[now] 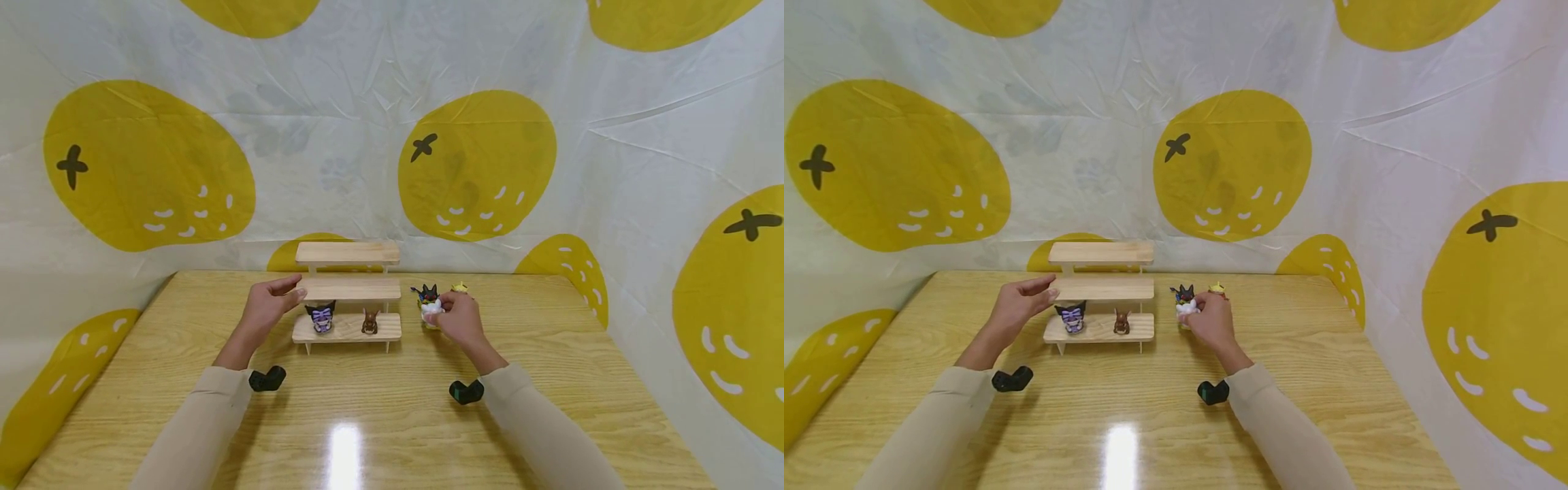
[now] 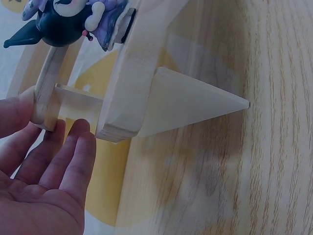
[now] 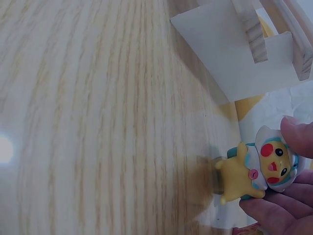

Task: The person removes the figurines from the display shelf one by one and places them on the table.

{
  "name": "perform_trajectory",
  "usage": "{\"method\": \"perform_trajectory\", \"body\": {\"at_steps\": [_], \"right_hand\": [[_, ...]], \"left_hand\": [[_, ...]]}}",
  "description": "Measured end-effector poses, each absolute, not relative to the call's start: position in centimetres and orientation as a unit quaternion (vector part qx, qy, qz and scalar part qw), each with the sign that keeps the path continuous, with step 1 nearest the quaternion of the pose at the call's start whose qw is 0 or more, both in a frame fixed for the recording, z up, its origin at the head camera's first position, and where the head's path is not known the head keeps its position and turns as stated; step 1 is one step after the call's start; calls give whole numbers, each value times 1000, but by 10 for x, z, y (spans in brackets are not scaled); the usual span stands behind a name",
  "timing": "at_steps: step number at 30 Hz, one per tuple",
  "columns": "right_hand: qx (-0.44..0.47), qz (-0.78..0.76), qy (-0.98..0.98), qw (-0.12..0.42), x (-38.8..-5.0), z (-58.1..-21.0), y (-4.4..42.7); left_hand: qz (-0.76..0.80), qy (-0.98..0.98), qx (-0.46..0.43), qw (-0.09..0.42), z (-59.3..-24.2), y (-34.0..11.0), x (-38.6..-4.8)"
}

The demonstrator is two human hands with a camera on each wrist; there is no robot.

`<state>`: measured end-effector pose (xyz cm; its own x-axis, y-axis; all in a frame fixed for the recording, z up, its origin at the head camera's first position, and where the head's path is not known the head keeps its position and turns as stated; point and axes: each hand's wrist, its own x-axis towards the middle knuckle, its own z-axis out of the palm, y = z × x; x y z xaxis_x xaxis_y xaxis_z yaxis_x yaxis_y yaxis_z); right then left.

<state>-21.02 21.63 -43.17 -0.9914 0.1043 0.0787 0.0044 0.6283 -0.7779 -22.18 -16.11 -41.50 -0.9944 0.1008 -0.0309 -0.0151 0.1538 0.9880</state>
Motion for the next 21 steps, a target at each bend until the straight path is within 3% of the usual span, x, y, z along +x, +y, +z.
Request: {"method": "perform_trajectory", "body": {"at_steps": [21], "right_hand": [[-21,401,-912,86,-196,-427,211]], "left_hand": [[648,760,25,49,-414,-160,-221]]}}
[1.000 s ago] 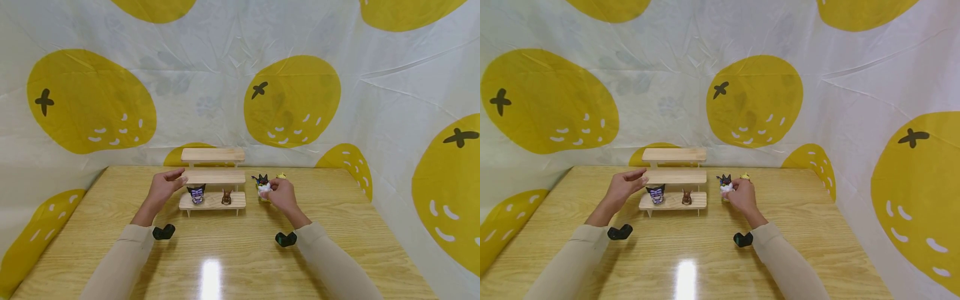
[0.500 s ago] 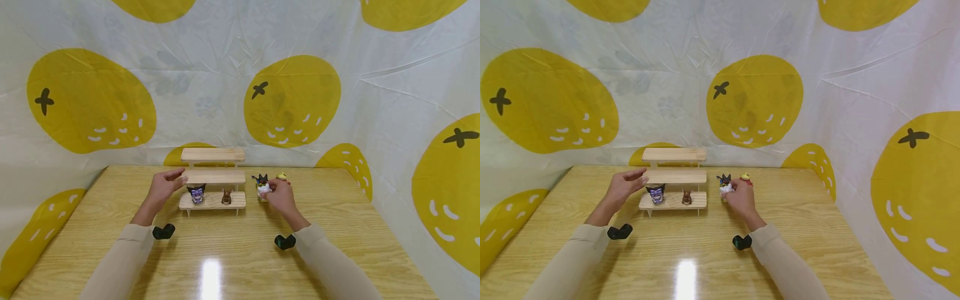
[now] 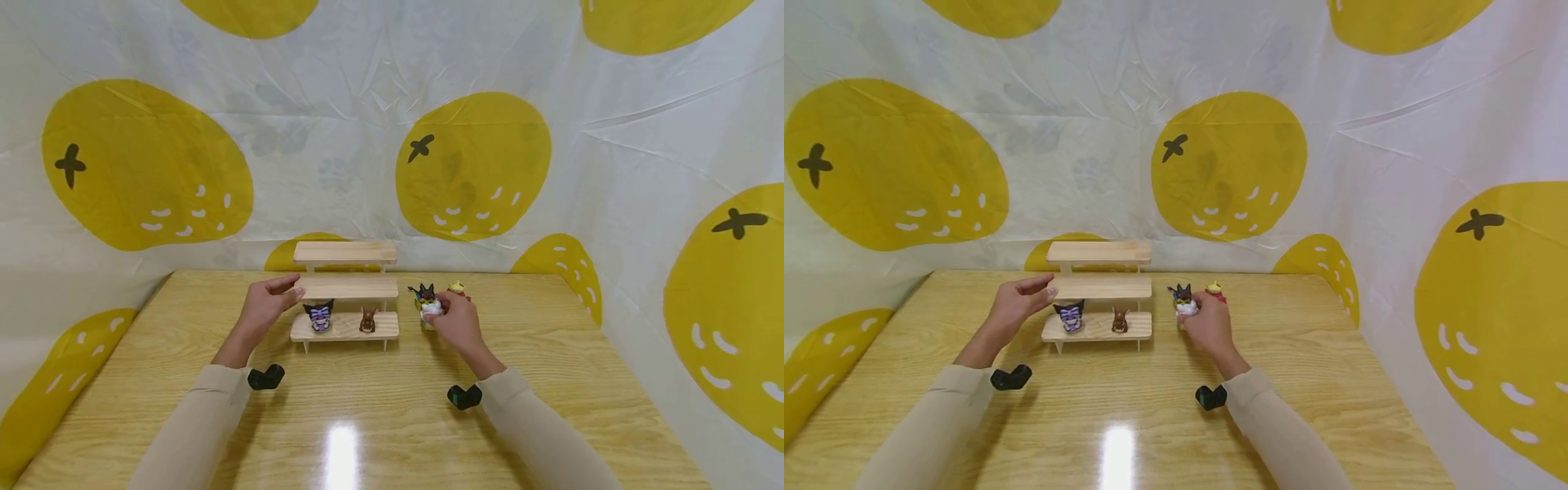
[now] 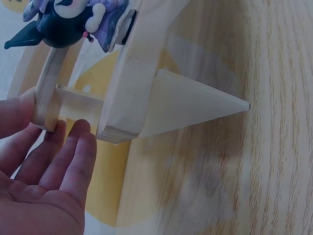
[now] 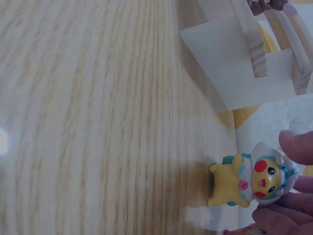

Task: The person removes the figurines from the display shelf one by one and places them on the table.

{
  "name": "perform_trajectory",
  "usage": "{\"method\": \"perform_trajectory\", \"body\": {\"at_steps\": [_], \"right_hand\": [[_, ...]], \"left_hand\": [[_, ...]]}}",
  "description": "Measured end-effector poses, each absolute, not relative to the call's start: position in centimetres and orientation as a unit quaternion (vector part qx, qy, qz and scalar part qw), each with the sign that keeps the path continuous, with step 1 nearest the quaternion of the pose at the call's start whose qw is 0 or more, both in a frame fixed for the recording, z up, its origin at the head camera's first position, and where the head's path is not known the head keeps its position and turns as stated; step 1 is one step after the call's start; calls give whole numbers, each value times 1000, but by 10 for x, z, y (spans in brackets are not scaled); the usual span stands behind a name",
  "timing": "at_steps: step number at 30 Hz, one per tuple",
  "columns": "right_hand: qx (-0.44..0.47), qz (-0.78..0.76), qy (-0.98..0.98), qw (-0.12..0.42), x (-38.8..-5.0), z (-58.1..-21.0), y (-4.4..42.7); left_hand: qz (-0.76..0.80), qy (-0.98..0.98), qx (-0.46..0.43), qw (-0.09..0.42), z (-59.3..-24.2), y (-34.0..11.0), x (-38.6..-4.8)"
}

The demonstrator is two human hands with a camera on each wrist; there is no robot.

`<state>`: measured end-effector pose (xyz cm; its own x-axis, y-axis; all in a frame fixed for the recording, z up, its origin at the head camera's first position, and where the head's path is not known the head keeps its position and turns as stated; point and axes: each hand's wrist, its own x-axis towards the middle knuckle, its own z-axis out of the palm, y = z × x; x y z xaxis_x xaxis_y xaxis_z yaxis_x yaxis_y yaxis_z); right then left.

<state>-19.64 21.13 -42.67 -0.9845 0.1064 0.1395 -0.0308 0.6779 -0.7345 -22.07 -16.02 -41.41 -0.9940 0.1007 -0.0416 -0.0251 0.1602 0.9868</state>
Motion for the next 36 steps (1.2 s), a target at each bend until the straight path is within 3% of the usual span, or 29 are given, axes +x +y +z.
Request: {"method": "perform_trajectory", "body": {"at_steps": [11,21,30,36], "right_hand": [[-21,400,-912,88,-189,-424,211],[10,459,-879,124,-178,-415,203],[29,545,-833,95,-174,-419,188],[51,567,-821,48,-172,-419,176]], "left_hand": [[647,761,20,49,-417,-162,-221],[648,760,18,47,-416,-163,-221],[647,761,19,45,-416,-160,-222],[645,763,19,42,-413,-159,-222]]}}
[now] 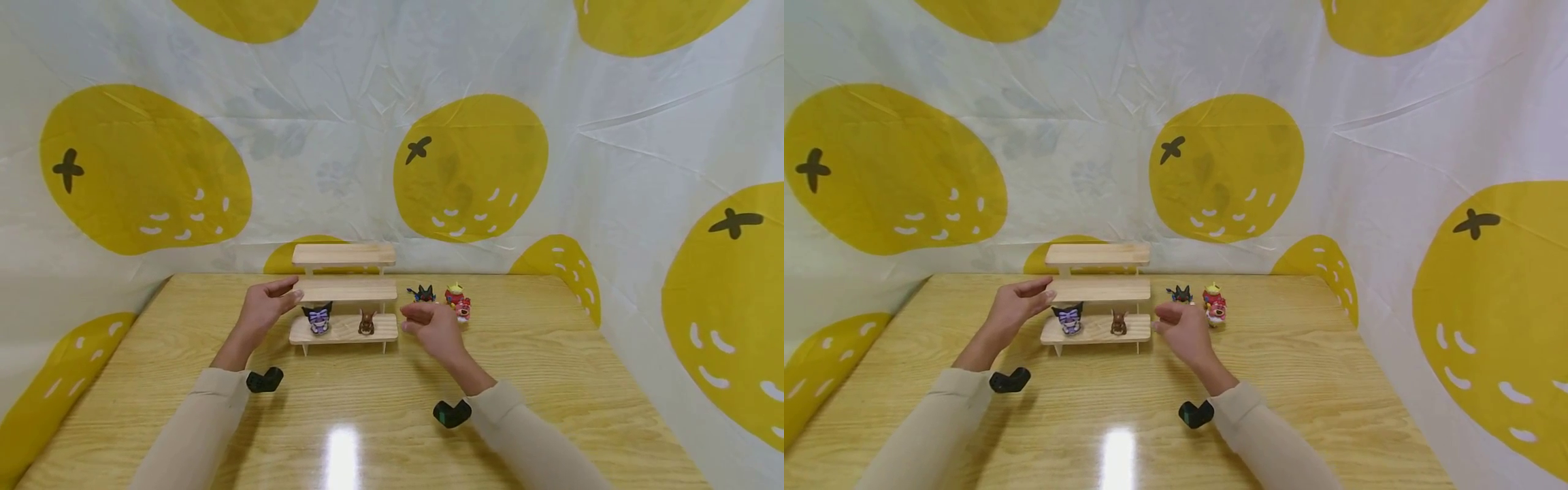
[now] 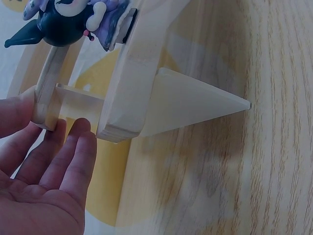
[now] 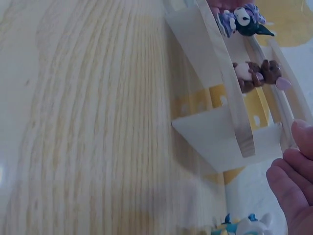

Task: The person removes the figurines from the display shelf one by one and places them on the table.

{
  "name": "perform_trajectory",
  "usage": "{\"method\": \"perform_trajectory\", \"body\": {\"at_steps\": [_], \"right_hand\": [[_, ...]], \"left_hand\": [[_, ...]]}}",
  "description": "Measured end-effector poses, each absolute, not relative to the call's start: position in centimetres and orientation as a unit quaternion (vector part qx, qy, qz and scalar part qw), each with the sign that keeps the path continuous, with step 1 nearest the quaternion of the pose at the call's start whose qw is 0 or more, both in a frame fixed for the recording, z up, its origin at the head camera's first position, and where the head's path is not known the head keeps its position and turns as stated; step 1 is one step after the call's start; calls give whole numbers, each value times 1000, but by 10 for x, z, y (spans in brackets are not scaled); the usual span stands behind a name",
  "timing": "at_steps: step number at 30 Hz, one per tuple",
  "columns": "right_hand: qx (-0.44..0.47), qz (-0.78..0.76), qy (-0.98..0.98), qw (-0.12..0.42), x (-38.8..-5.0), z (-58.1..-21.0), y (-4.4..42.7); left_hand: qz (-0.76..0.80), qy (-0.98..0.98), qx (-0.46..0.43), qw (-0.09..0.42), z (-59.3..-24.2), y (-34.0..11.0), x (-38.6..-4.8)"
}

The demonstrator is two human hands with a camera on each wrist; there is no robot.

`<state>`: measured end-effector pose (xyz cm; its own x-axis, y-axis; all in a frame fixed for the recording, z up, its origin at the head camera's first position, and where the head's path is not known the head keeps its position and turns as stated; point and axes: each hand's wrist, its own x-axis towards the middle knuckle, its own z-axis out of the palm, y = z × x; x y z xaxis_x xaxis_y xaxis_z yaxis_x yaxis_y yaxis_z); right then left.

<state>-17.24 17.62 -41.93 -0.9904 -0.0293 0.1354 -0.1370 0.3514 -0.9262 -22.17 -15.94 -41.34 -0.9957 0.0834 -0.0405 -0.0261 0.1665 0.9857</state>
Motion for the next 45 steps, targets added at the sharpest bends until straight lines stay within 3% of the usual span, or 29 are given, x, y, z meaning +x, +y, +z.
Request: {"method": "perform_trajectory", "body": {"at_steps": [10,19,34,45], "right_hand": [[71,612,-787,-6,-175,-423,150],[91,641,-762,-22,-180,-424,135],[98,637,-764,4,-184,-428,121],[83,626,-775,-11,-182,-422,127]], "left_hand": [[650,759,26,39,-415,-162,-224],[652,756,34,44,-418,-164,-225],[654,755,32,39,-418,-162,-225],[649,759,29,45,-420,-162,-226]]}}
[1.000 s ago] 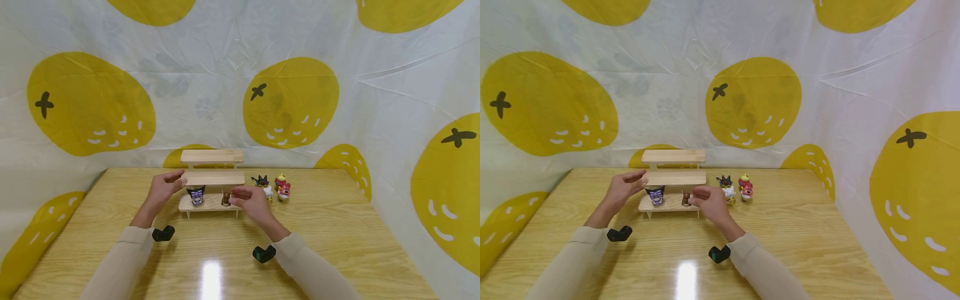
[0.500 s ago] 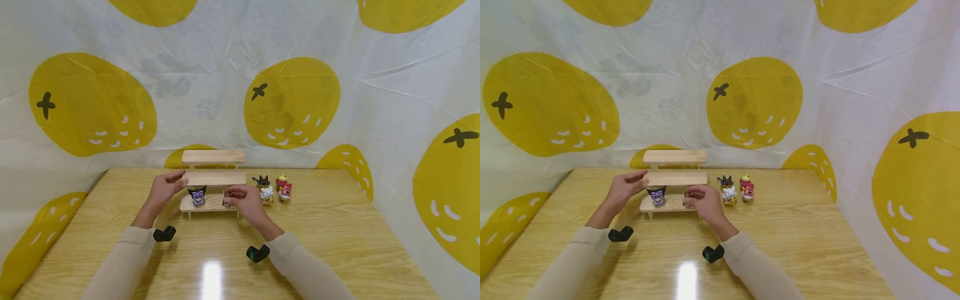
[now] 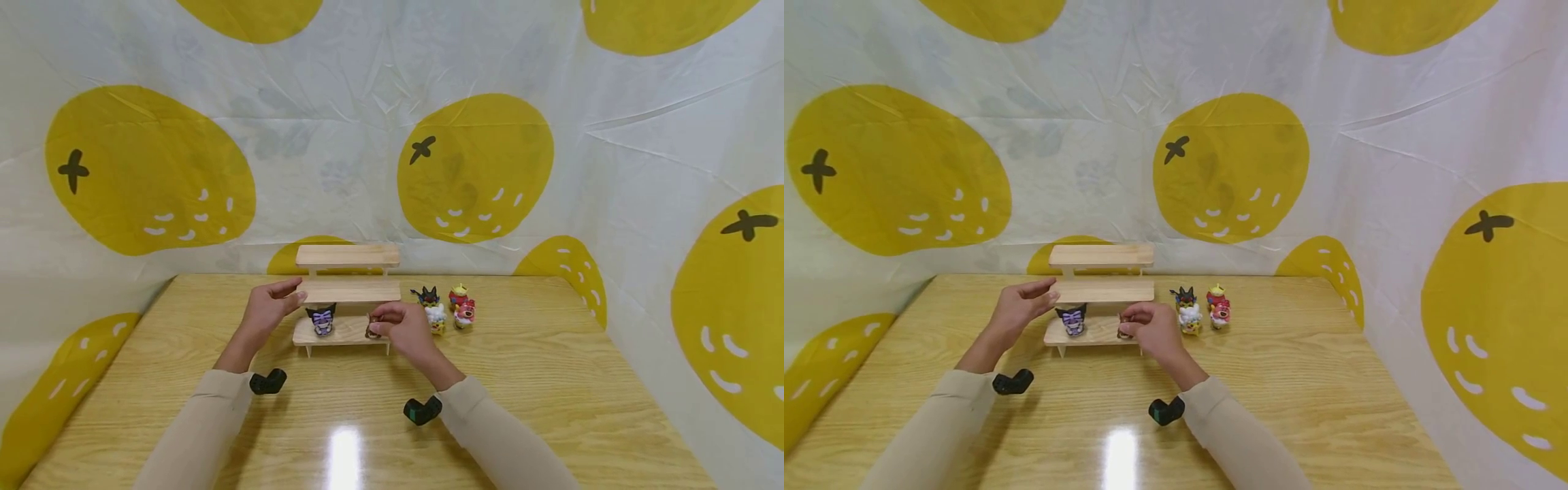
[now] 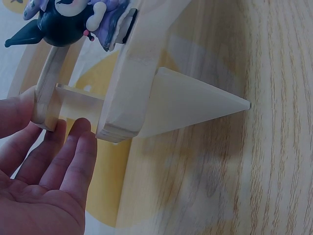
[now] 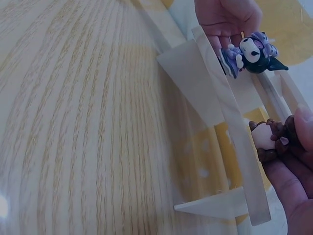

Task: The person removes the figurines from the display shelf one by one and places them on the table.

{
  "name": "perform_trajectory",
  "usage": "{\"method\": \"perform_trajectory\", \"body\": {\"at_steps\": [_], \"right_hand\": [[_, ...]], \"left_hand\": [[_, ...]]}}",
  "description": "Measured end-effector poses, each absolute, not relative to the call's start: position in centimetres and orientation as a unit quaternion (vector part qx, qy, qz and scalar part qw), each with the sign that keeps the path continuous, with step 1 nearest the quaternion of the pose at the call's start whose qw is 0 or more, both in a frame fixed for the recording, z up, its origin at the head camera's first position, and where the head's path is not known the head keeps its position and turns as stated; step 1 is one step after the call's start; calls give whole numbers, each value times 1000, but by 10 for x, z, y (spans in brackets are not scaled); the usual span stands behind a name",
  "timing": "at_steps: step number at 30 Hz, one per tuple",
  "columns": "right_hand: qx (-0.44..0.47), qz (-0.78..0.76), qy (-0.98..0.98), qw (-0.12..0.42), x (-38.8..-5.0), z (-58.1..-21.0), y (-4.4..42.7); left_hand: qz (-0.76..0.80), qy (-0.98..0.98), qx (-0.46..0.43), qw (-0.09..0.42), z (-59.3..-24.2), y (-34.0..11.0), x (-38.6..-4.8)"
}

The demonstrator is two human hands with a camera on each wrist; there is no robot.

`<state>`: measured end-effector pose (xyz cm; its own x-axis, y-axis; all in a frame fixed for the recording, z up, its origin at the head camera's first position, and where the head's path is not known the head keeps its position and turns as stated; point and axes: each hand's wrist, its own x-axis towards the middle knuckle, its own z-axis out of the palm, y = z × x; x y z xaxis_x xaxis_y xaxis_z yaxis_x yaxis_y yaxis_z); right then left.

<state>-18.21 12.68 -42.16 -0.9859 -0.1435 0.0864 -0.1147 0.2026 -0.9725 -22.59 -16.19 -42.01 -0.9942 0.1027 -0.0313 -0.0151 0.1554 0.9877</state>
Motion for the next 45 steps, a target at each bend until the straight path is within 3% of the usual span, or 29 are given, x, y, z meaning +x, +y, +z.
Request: {"method": "perform_trajectory", "body": {"at_steps": [45], "right_hand": [[-82,-592,802,9,-179,-419,189]], "left_hand": [[645,763,27,46,-414,-160,-222]]}}
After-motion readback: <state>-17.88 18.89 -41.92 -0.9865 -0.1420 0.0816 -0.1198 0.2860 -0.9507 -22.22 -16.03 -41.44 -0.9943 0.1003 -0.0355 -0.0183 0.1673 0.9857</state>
